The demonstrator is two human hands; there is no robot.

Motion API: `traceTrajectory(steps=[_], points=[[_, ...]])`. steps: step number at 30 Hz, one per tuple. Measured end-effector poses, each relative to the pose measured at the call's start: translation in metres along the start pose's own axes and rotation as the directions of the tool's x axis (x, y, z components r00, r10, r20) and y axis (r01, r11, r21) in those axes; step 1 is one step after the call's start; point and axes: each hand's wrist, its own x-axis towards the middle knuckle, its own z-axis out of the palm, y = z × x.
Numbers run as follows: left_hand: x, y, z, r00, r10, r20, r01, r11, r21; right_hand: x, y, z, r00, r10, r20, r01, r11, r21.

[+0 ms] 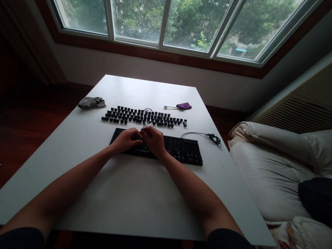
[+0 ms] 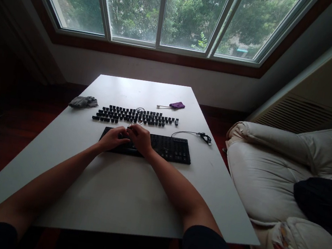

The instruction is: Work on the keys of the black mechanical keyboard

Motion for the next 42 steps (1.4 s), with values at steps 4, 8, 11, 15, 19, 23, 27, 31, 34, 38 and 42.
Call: traceTrajectory(steps=[4,8,11,15,19,23,27,31,34,38,42], points=[[0.0,0.0,-0.001,1.0,-0.004,-0.007,0.004,1.0,0.018,-0.003,-0.007,0.003,0.999,0.025,-0.037,-0.026,0.999,-0.039],[0.0,0.002,-0.001,1.0,0.002,-0.003,-0.002,1.0,-0.01,-0.001,-0.007,0.002,0.989,0.133,-0.06,-0.134,0.991,-0.023],[-0.001,0.003,0.0,1.0,-0.001,0.011,0.002,0.998,-0.056,0.001,0.0,0.002,0.973,0.211,-0.095,-0.208,0.977,0.041],[-0.001,0.006,0.001,1.0,-0.023,-0.003,0.022,0.992,-0.125,0.005,0.013,0.004,0.96,0.266,-0.09,-0.255,0.96,0.12],[-0.002,0.008,0.002,1.0,-0.002,-0.02,0.0,0.991,-0.131,0.008,0.022,0.006,0.93,0.366,-0.034,-0.348,0.906,0.241],[-0.003,0.01,0.002,0.999,0.041,-0.024,-0.043,0.996,-0.076,0.011,0.027,0.006,0.908,0.419,0.008,-0.397,0.854,0.337],[-0.003,0.012,0.0,0.996,0.086,0.0,-0.086,0.996,-0.009,0.011,0.028,0.006,0.918,0.397,0.006,-0.377,0.867,0.324],[-0.003,0.009,-0.002,0.991,0.134,0.02,-0.135,0.988,0.071,0.011,0.029,0.005,0.923,0.385,0.003,-0.368,0.879,0.302],[-0.002,0.007,-0.003,0.987,0.155,0.051,-0.161,0.976,0.148,0.011,0.029,0.005,0.922,0.387,0.005,-0.372,0.882,0.288],[-0.001,0.006,-0.005,0.977,0.193,0.091,-0.207,0.961,0.184,0.01,0.029,0.006,0.922,0.387,0.004,-0.373,0.887,0.273],[0.0,0.005,-0.003,0.967,0.245,0.069,-0.253,0.953,0.169,0.01,0.03,0.006,0.917,0.399,0.017,-0.386,0.873,0.298]])
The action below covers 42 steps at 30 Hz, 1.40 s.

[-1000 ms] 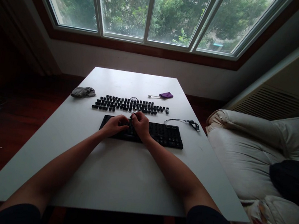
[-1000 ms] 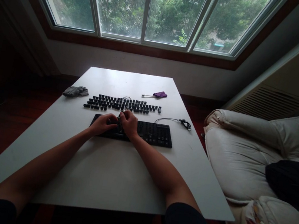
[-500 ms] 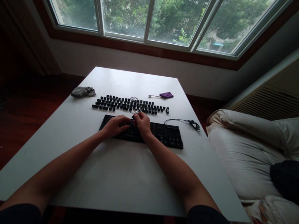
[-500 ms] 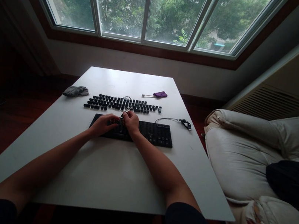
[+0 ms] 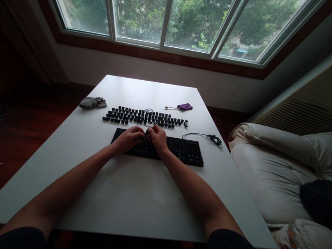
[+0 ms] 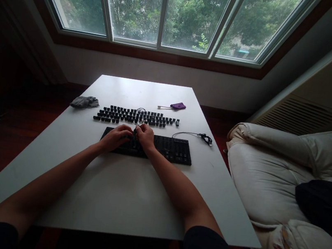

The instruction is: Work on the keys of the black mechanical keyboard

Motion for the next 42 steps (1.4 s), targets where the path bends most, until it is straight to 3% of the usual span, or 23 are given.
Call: traceTrajectory(steps=[5,9,14,18,22,27,42], points=[[-0.001,0.003,0.002,0.997,0.054,-0.046,-0.055,0.999,-0.003,0.003,-0.001,0.0,0.994,0.106,0.025,-0.108,0.987,0.119],[0.0,0.006,0.0,0.986,0.052,-0.159,-0.053,0.999,-0.002,0.004,-0.002,0.0,0.989,0.144,0.015,-0.145,0.973,0.179],[0.001,-0.003,-0.011,0.963,-0.089,-0.256,0.124,0.985,0.123,0.002,0.002,0.002,0.994,0.107,-0.001,-0.106,0.988,0.116],[0.006,-0.025,-0.02,0.927,-0.227,-0.3,0.293,0.936,0.197,0.0,0.004,0.002,0.999,0.032,0.006,-0.032,0.999,0.003],[0.018,-0.052,-0.023,0.909,-0.301,-0.288,0.385,0.871,0.306,-0.001,0.004,0.001,1.0,0.014,0.012,-0.013,0.999,-0.05],[0.033,-0.073,-0.02,0.914,-0.346,-0.212,0.404,0.825,0.395,-0.001,0.004,0.001,1.0,0.006,0.018,-0.005,0.998,-0.065],[0.045,-0.083,-0.01,0.875,-0.466,-0.13,0.467,0.742,0.481,-0.001,0.003,0.0,1.0,0.011,0.025,-0.009,0.995,-0.096]])
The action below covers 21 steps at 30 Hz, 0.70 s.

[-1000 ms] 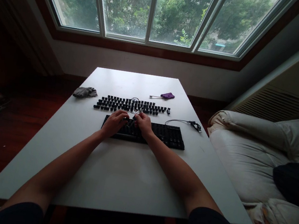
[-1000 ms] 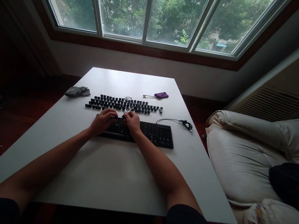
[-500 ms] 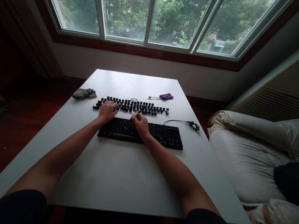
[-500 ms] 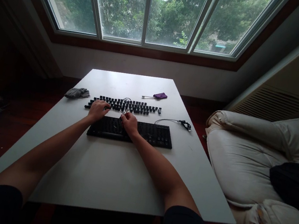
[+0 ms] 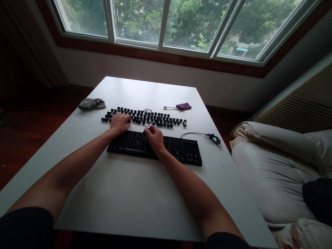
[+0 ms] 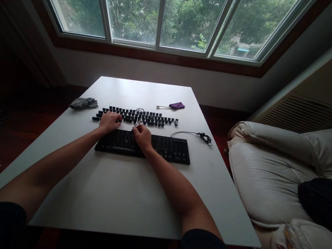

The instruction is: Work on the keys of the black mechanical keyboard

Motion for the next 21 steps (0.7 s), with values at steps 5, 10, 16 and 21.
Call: traceTrajectory(steps=[5,10,16,21], points=[[-0.003,0.001,-0.005,1.0,-0.021,-0.013,0.02,1.0,-0.018,-0.001,-0.002,0.0,1.0,-0.004,0.002,0.004,1.0,-0.027],[-0.01,0.002,-0.006,0.999,-0.021,-0.049,0.02,0.999,-0.034,-0.001,-0.003,0.0,1.0,-0.003,0.0,0.003,0.999,-0.043],[-0.014,0.002,-0.007,0.996,-0.024,-0.089,0.017,0.997,-0.077,-0.002,-0.005,-0.001,1.0,0.003,-0.009,-0.003,1.0,-0.024],[-0.031,0.01,-0.015,0.997,0.013,-0.08,-0.023,0.991,-0.135,0.0,-0.003,-0.001,1.0,-0.005,-0.009,0.005,0.999,0.033]])
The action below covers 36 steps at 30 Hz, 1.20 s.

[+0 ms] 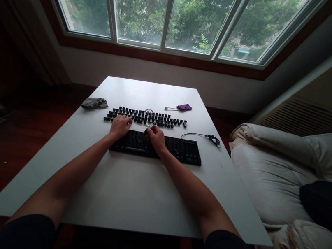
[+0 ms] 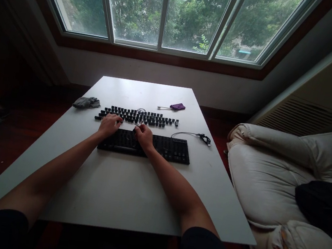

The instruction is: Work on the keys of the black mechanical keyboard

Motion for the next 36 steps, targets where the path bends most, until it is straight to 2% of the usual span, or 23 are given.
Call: traceTrajectory(steps=[6,10,14,20,25,28,32,34,36], points=[[-0.035,0.022,-0.011,0.98,0.186,0.069,-0.175,0.975,-0.139,0.002,0.0,-0.001,0.999,-0.04,-0.006,0.04,0.998,-0.058],[-0.054,0.033,-0.015,0.951,0.293,0.097,-0.27,0.943,-0.196,-0.003,-0.005,-0.007,0.992,-0.09,0.085,0.098,0.99,-0.097],[-0.064,0.039,-0.015,0.946,0.302,0.118,-0.276,0.94,-0.199,-0.011,-0.006,-0.018,0.976,-0.143,0.164,0.171,0.971,-0.168],[-0.069,0.042,-0.012,0.952,0.296,0.076,-0.279,0.943,-0.178,-0.015,-0.006,-0.027,0.97,-0.14,0.198,0.179,0.965,-0.192],[-0.07,0.042,-0.011,0.951,0.3,0.069,-0.287,0.945,-0.157,-0.02,-0.011,-0.03,0.942,-0.152,0.299,0.219,0.954,-0.207],[-0.071,0.042,-0.011,0.948,0.312,0.058,-0.301,0.942,-0.146,-0.03,-0.015,-0.034,0.911,-0.212,0.354,0.309,0.919,-0.245],[-0.071,0.041,-0.011,0.945,0.324,0.051,-0.314,0.938,-0.145,-0.04,-0.019,-0.037,0.844,-0.316,0.434,0.477,0.812,-0.337],[-0.071,0.041,-0.012,0.945,0.322,0.05,-0.312,0.939,-0.145,-0.043,-0.021,-0.037,0.847,-0.321,0.425,0.482,0.799,-0.359],[-0.072,0.042,-0.012,0.943,0.328,0.05,-0.319,0.938,-0.132,-0.044,-0.021,-0.036,0.872,-0.309,0.379,0.45,0.812,-0.373]])
